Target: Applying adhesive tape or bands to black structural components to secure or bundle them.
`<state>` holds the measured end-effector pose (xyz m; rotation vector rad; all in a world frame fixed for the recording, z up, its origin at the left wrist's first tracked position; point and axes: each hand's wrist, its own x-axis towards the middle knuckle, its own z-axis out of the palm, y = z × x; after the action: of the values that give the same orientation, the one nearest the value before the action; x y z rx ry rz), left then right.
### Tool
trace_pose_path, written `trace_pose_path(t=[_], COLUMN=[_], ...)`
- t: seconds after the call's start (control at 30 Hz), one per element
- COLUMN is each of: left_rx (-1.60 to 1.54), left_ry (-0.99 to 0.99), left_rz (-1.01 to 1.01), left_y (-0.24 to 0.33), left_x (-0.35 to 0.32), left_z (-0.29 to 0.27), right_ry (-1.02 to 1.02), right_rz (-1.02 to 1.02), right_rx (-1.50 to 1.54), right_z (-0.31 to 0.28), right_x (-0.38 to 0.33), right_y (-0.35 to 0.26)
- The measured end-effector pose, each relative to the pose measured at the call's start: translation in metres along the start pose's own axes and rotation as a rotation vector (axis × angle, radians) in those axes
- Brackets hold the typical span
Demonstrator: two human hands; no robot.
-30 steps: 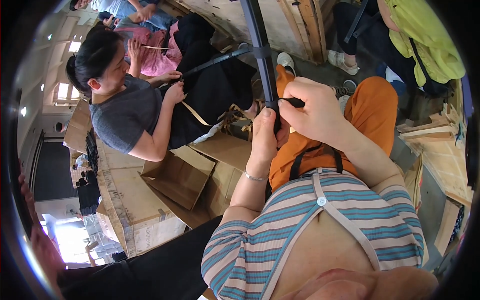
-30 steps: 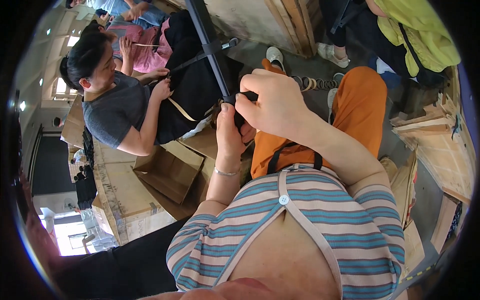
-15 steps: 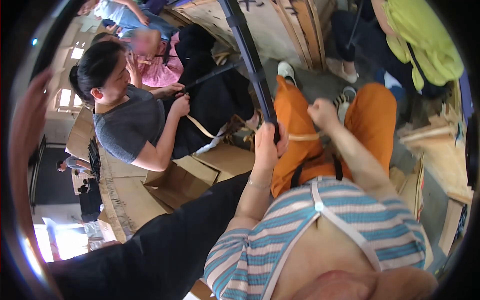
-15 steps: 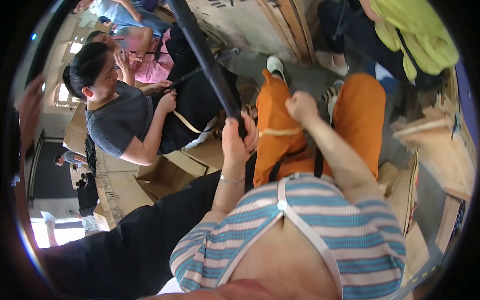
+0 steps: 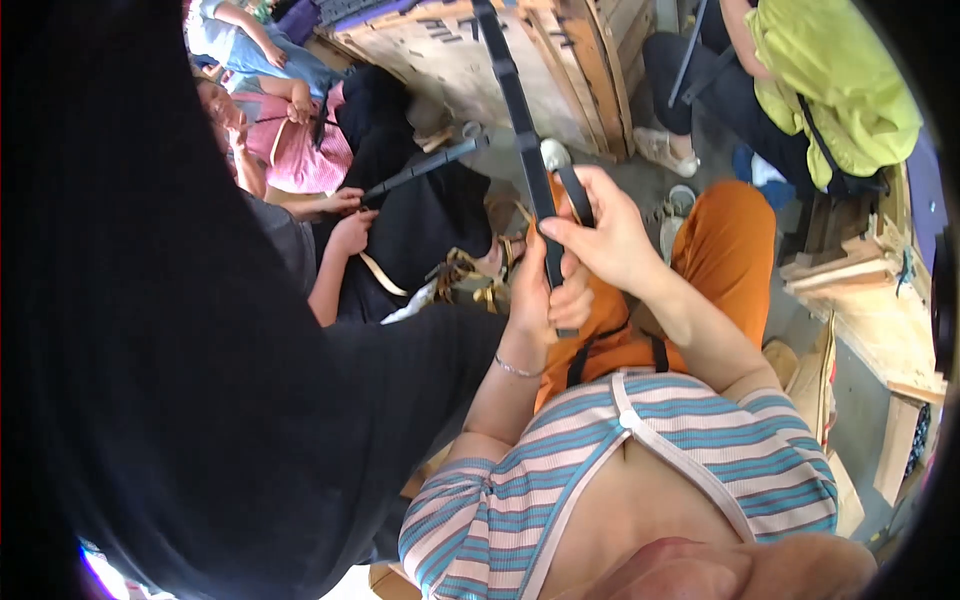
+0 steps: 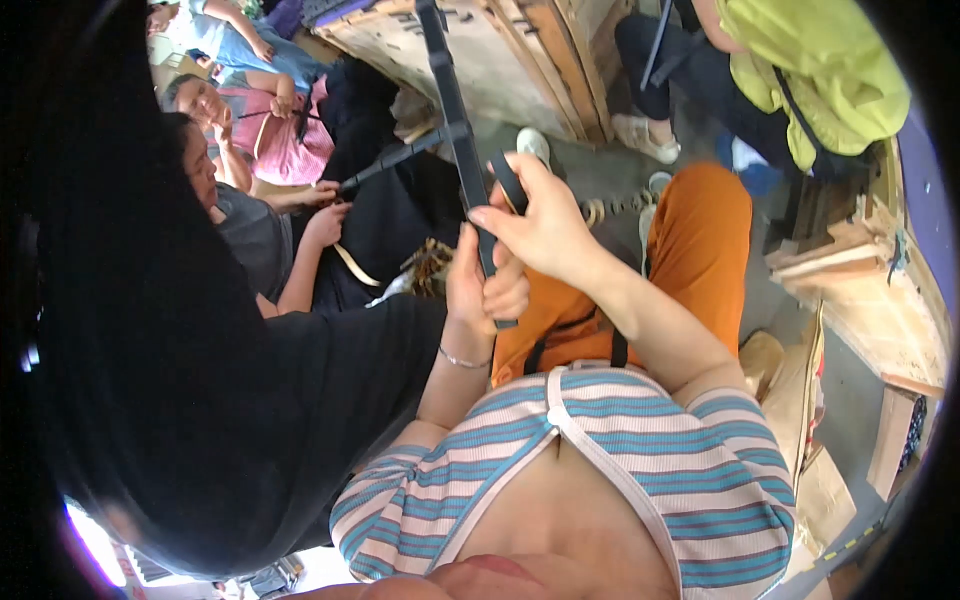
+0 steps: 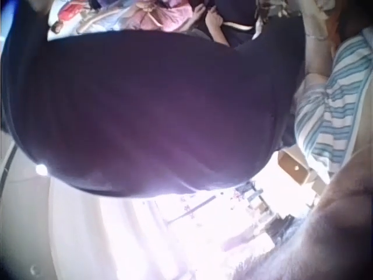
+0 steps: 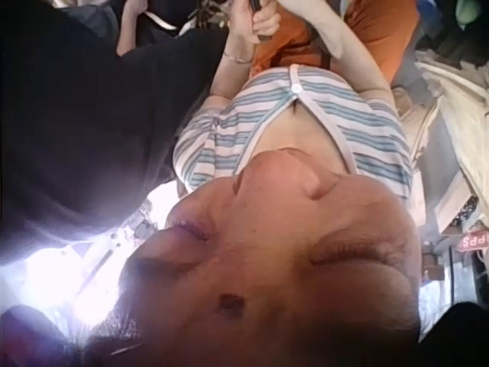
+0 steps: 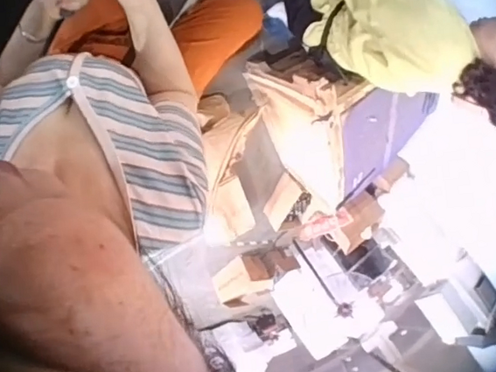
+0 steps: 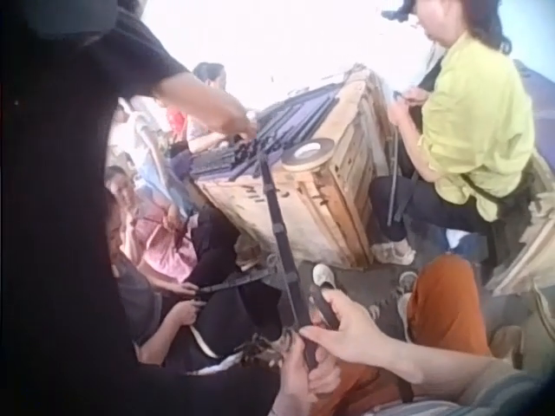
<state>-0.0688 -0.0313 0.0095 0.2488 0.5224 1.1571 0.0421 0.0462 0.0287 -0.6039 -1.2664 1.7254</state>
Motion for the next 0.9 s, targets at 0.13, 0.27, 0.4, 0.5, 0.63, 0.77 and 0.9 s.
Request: trace_pose_path(t=[0.13,0.27,0.4,0.5,0.63,0.77,0.9], left_rx=[-0.012,-0.005,0.024,0.233,0.576,0.759,1.140], left_ry=[-0.086,-0.121,-0.177,0.107,0.339,0.503,0.672], left_rz=[-0.009,0.001,0.018,0.082,0.152,0.197,0.306], left_y=[-0.006,-0.007,0.009,0.034,0.082,0.127,0.157], left_x=[0.015,0.030,0.050,0.064,0.094,0.131,0.165], left_z=[-0.010,-0.001,0.000,0.008,0.013,0.030,0.044], right_ry=[0.008,-0.002,0.018,0.005,-0.028,-0.102,-0.086], right_rz=[-0.172,-0.084,-0.109,-0.038,-0.058,0.047,0.084], right_rx=[-0.162,-0.152,-0.170,-0.286,-0.395,-0.264,-0.426], right_z=[-0.024,-0.051,-0.086,-0.116,-0.137,-0.156,-0.159], right_x=[0.009,0.013,0.031,0.051,0.082,0.109,0.119], right_y=[0.027,0.035,0.047,0.053,0.071,0.111,0.110])
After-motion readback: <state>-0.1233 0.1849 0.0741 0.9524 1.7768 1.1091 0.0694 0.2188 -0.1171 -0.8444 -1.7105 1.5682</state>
